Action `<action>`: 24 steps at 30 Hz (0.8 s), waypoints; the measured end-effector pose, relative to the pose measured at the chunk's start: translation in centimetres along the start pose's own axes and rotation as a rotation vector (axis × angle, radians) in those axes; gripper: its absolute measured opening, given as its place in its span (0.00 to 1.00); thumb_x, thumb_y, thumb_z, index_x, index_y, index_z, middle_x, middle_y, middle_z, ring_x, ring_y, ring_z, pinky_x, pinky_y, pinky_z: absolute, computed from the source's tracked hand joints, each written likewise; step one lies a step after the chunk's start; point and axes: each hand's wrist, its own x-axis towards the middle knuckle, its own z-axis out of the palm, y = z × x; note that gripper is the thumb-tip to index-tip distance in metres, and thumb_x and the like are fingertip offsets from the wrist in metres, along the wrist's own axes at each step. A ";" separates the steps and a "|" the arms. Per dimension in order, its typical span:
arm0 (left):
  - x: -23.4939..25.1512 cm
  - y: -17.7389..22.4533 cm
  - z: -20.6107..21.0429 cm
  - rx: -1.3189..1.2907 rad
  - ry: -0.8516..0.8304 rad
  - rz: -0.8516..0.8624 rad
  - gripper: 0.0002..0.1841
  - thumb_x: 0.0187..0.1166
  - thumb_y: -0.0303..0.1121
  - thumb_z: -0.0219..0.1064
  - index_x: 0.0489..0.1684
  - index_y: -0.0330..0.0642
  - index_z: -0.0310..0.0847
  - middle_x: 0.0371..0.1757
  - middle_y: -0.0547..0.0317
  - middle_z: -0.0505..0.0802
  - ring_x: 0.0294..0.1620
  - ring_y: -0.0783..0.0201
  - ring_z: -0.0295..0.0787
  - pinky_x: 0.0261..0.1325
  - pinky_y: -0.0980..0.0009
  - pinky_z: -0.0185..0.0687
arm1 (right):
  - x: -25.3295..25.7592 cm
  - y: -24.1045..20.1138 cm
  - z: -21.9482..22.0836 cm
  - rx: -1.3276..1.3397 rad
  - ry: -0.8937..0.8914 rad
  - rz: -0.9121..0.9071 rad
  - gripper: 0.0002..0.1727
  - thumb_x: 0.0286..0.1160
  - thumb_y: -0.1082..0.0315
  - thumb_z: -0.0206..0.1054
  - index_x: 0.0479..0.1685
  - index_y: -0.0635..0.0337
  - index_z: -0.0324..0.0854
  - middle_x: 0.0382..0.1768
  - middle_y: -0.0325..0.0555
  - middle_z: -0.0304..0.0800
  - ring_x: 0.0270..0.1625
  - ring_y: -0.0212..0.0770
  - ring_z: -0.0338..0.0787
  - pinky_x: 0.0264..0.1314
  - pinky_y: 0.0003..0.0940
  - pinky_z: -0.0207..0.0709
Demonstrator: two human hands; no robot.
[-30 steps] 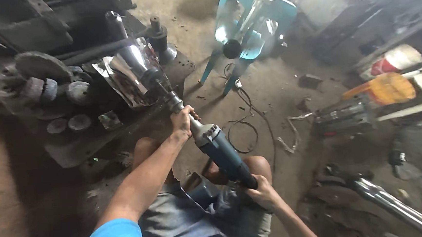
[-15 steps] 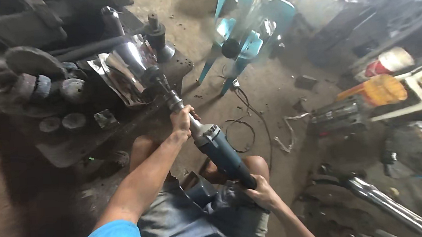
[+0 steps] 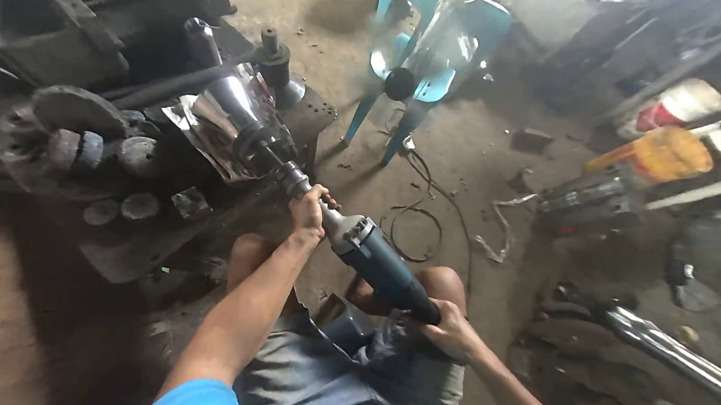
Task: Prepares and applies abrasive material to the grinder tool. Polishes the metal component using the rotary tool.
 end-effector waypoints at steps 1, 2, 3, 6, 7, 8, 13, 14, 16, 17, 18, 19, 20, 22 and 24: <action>0.1 0.1 0.5 0.005 0.002 -0.006 0.02 0.73 0.27 0.63 0.33 0.40 0.75 0.21 0.55 0.84 0.19 0.59 0.84 0.28 0.59 0.88 | 0.1 0.2 0.0 0.014 0.001 0.004 0.20 0.63 0.38 0.75 0.39 0.42 0.90 0.33 0.29 0.93 0.40 0.28 0.92 0.50 0.41 0.88; 0.2 0.1 0.9 0.015 0.000 -0.011 0.02 0.73 0.27 0.63 0.34 0.40 0.75 0.22 0.55 0.84 0.19 0.59 0.84 0.28 0.59 0.88 | 0.3 0.3 0.0 0.030 0.004 0.005 0.20 0.62 0.38 0.75 0.39 0.42 0.91 0.33 0.29 0.93 0.40 0.28 0.92 0.49 0.41 0.88; 0.3 0.2 1.3 0.026 0.003 -0.021 0.02 0.73 0.27 0.64 0.35 0.39 0.76 0.21 0.55 0.84 0.20 0.58 0.85 0.28 0.59 0.88 | 0.3 0.5 0.0 0.048 0.010 0.006 0.20 0.61 0.39 0.75 0.39 0.42 0.91 0.32 0.29 0.94 0.39 0.28 0.92 0.49 0.41 0.88; 0.8 0.2 2.5 0.059 0.023 -0.051 0.03 0.74 0.27 0.65 0.38 0.39 0.76 0.22 0.54 0.85 0.20 0.58 0.86 0.27 0.58 0.90 | 0.6 0.9 -0.2 0.100 0.010 0.013 0.18 0.61 0.41 0.76 0.39 0.43 0.91 0.32 0.30 0.94 0.38 0.29 0.92 0.48 0.41 0.89; 1.0 0.1 2.9 0.070 0.030 -0.061 0.04 0.73 0.27 0.65 0.39 0.39 0.76 0.22 0.54 0.86 0.20 0.58 0.86 0.27 0.58 0.90 | 0.7 0.9 -0.3 0.124 0.008 0.016 0.18 0.61 0.43 0.77 0.38 0.44 0.91 0.32 0.31 0.94 0.38 0.29 0.92 0.47 0.41 0.88; 1.2 0.0 3.2 0.080 0.038 -0.072 0.04 0.73 0.27 0.66 0.39 0.39 0.77 0.23 0.53 0.86 0.20 0.58 0.87 0.27 0.59 0.90 | 0.7 0.9 -0.4 0.147 0.004 0.020 0.17 0.61 0.44 0.77 0.38 0.45 0.91 0.32 0.32 0.93 0.37 0.30 0.92 0.46 0.40 0.88; 2.0 -0.3 3.9 0.103 0.060 -0.100 0.07 0.71 0.27 0.68 0.41 0.39 0.76 0.23 0.53 0.86 0.20 0.57 0.87 0.27 0.59 0.90 | 1.0 0.9 -0.7 0.227 -0.025 0.036 0.17 0.63 0.46 0.78 0.39 0.48 0.91 0.30 0.35 0.93 0.32 0.34 0.92 0.40 0.41 0.89; 1.9 -0.2 3.9 0.098 0.062 -0.095 0.07 0.71 0.27 0.68 0.41 0.39 0.76 0.23 0.53 0.86 0.20 0.57 0.87 0.27 0.59 0.90 | 1.1 1.0 -0.7 0.228 -0.027 0.036 0.17 0.63 0.46 0.78 0.39 0.48 0.91 0.29 0.36 0.93 0.30 0.35 0.92 0.39 0.41 0.89; 1.3 0.0 3.6 0.090 0.068 -0.085 0.06 0.72 0.27 0.68 0.41 0.39 0.77 0.23 0.53 0.86 0.20 0.58 0.87 0.27 0.58 0.90 | 0.9 1.0 -0.6 0.201 -0.026 0.035 0.18 0.63 0.45 0.77 0.40 0.47 0.91 0.30 0.35 0.93 0.31 0.34 0.92 0.40 0.41 0.89; 1.0 0.2 3.3 0.087 0.065 -0.079 0.06 0.72 0.27 0.67 0.40 0.39 0.77 0.23 0.53 0.86 0.21 0.58 0.87 0.28 0.59 0.90 | 0.8 1.0 -0.6 0.182 -0.025 0.029 0.17 0.62 0.45 0.77 0.39 0.46 0.91 0.30 0.34 0.93 0.33 0.32 0.92 0.41 0.40 0.89; 0.6 0.2 3.0 0.083 0.060 -0.069 0.04 0.73 0.27 0.67 0.39 0.39 0.77 0.23 0.54 0.86 0.21 0.58 0.87 0.28 0.59 0.90 | 0.6 1.1 -0.5 0.165 -0.022 0.023 0.17 0.62 0.45 0.77 0.39 0.46 0.91 0.30 0.33 0.93 0.33 0.32 0.92 0.41 0.40 0.89; 0.3 0.2 2.5 0.074 0.052 -0.059 0.03 0.74 0.28 0.66 0.37 0.39 0.78 0.23 0.54 0.86 0.21 0.58 0.87 0.28 0.59 0.90 | 0.5 1.0 -0.4 0.145 -0.020 0.023 0.16 0.62 0.45 0.77 0.38 0.45 0.91 0.30 0.32 0.93 0.34 0.31 0.92 0.42 0.40 0.89; 0.0 0.3 2.0 0.066 0.044 -0.049 0.03 0.75 0.28 0.65 0.36 0.39 0.77 0.23 0.55 0.86 0.21 0.59 0.86 0.28 0.59 0.89 | 0.3 0.9 -0.3 0.119 -0.019 0.026 0.17 0.61 0.45 0.76 0.38 0.45 0.91 0.31 0.32 0.93 0.35 0.31 0.92 0.43 0.41 0.89; -0.4 0.2 0.9 0.040 0.040 -0.025 0.03 0.75 0.29 0.64 0.34 0.40 0.77 0.22 0.55 0.85 0.20 0.59 0.85 0.28 0.59 0.89 | 0.1 0.6 -0.1 0.073 -0.012 0.017 0.17 0.61 0.44 0.77 0.38 0.45 0.90 0.31 0.31 0.93 0.37 0.30 0.92 0.45 0.41 0.88; -0.8 0.1 -0.4 0.016 0.039 -0.014 0.03 0.73 0.29 0.64 0.32 0.42 0.76 0.22 0.56 0.84 0.20 0.59 0.84 0.28 0.58 0.88 | 0.0 0.3 -0.1 0.025 -0.014 0.002 0.18 0.62 0.42 0.76 0.40 0.44 0.91 0.33 0.32 0.94 0.39 0.30 0.93 0.49 0.42 0.88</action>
